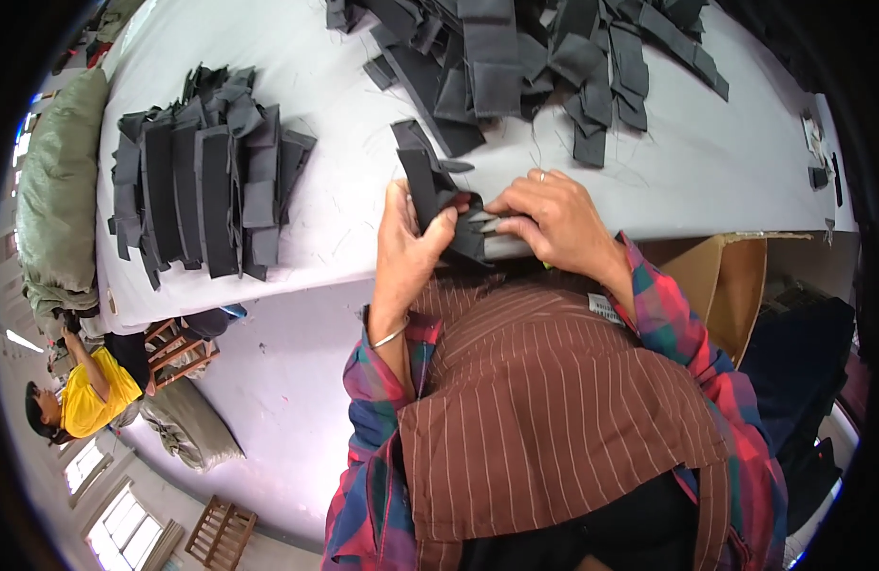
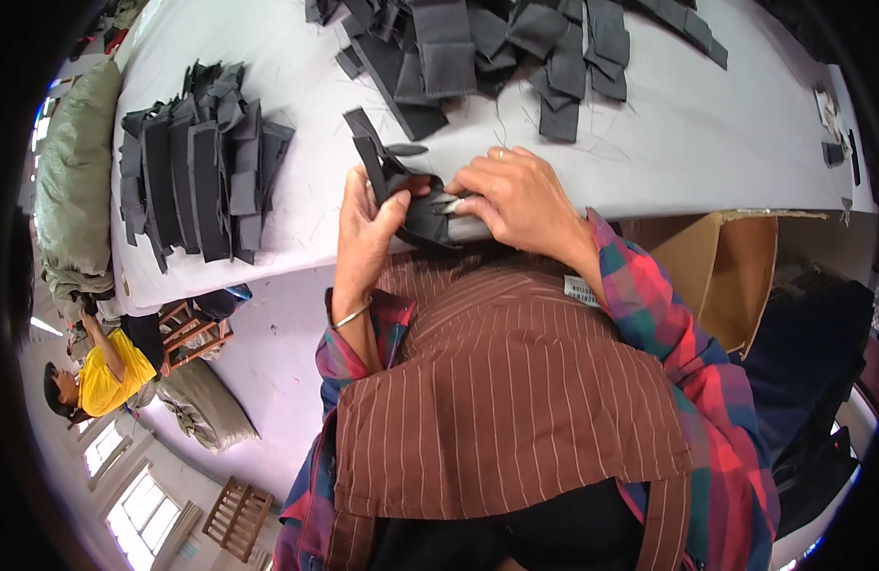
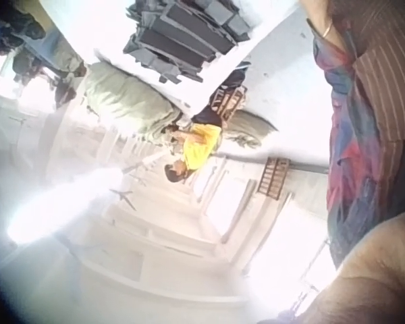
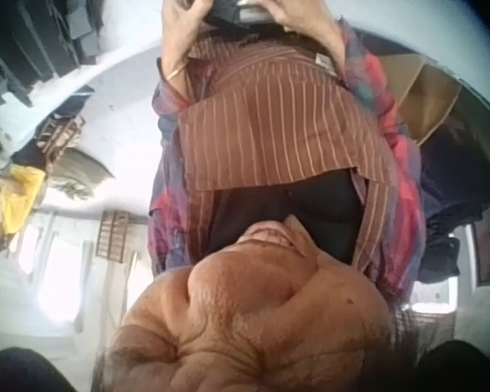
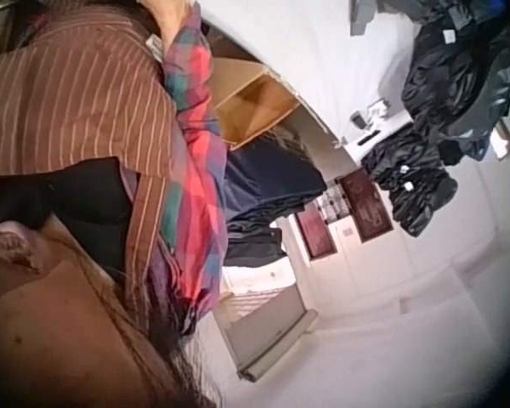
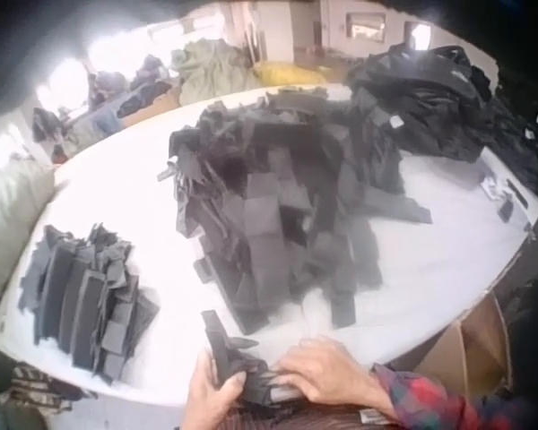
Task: The recorder uses small snips to trim threads and cut fabric strips from pieces on a workshop table.
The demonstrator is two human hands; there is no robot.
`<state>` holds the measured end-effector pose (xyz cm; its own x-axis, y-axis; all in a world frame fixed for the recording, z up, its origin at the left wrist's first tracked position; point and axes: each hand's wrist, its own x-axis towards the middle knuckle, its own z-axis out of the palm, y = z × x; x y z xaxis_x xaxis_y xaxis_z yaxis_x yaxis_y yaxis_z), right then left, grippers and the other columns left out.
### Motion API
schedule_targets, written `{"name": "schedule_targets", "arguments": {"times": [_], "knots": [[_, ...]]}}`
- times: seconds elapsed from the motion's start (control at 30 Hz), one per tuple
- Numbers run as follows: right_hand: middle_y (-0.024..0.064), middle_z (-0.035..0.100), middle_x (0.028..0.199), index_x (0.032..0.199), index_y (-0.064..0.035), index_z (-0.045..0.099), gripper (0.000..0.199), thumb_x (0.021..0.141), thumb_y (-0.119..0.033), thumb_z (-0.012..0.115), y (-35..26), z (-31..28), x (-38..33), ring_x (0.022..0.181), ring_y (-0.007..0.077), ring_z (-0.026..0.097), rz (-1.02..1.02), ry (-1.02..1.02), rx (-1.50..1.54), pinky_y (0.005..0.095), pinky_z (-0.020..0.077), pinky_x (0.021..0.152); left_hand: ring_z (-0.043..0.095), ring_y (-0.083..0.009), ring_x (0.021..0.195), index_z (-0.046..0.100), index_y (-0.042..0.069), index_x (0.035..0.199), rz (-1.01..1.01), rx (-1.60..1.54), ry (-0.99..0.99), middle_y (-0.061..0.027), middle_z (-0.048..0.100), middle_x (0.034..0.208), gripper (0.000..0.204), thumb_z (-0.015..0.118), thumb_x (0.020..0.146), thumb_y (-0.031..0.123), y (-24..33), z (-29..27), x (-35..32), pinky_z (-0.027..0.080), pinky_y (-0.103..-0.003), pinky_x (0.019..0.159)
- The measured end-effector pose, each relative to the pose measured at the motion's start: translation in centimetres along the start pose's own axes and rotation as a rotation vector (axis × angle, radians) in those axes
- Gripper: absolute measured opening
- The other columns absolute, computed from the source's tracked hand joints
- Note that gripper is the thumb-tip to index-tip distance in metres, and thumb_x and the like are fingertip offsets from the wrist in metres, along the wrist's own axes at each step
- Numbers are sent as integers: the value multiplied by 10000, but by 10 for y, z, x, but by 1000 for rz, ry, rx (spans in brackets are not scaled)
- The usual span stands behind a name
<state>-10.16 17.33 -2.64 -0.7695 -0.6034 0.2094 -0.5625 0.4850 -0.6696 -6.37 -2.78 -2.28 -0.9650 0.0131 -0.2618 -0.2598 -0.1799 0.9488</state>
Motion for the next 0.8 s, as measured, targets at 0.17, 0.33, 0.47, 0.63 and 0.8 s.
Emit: {"name": "schedule_targets", "arguments": {"times": [0.17,0.33,0.47,0.63,0.8], "knots": [[30,629,788,881,-97,639,146,780,-192,687,2,-2,-3,763,245,584,20,-1,3,370,456,704,609,-165,950,403,-40,1151,-40,14,-1,-136,595,1067,329,565,865,-7,7,1,-1,482,-279,864],[44,628,779,878,-75,653,143,770,-161,690,6,-6,-8,743,251,577,11,19,1,362,449,686,608,-172,973,402,-42,1148,-32,13,0,-144,597,1073,326,566,869,-1,6,1,-2,474,-284,887],[61,629,773,873,-50,666,147,753,-131,695,6,-8,-9,728,261,572,22,9,10,358,445,676,607,-177,983,403,-39,1153,-30,43,0,-145,602,1073,327,568,874,6,9,1,-5,472,-291,896],[69,636,783,876,-47,666,149,750,-121,693,10,-5,-8,727,266,580,-3,36,25,353,451,664,593,-171,986,399,-50,1151,-10,48,-18,-153,600,1073,332,574,883,36,8,1,-4,462,-295,908],[68,661,808,885,-58,671,136,762,-114,685,11,-6,-6,743,258,604,33,49,72,342,463,665,598,-172,982,401,-45,1152,-11,44,1,-151,605,1066,337,585,886,52,9,2,-3,463,-295,908]]}}
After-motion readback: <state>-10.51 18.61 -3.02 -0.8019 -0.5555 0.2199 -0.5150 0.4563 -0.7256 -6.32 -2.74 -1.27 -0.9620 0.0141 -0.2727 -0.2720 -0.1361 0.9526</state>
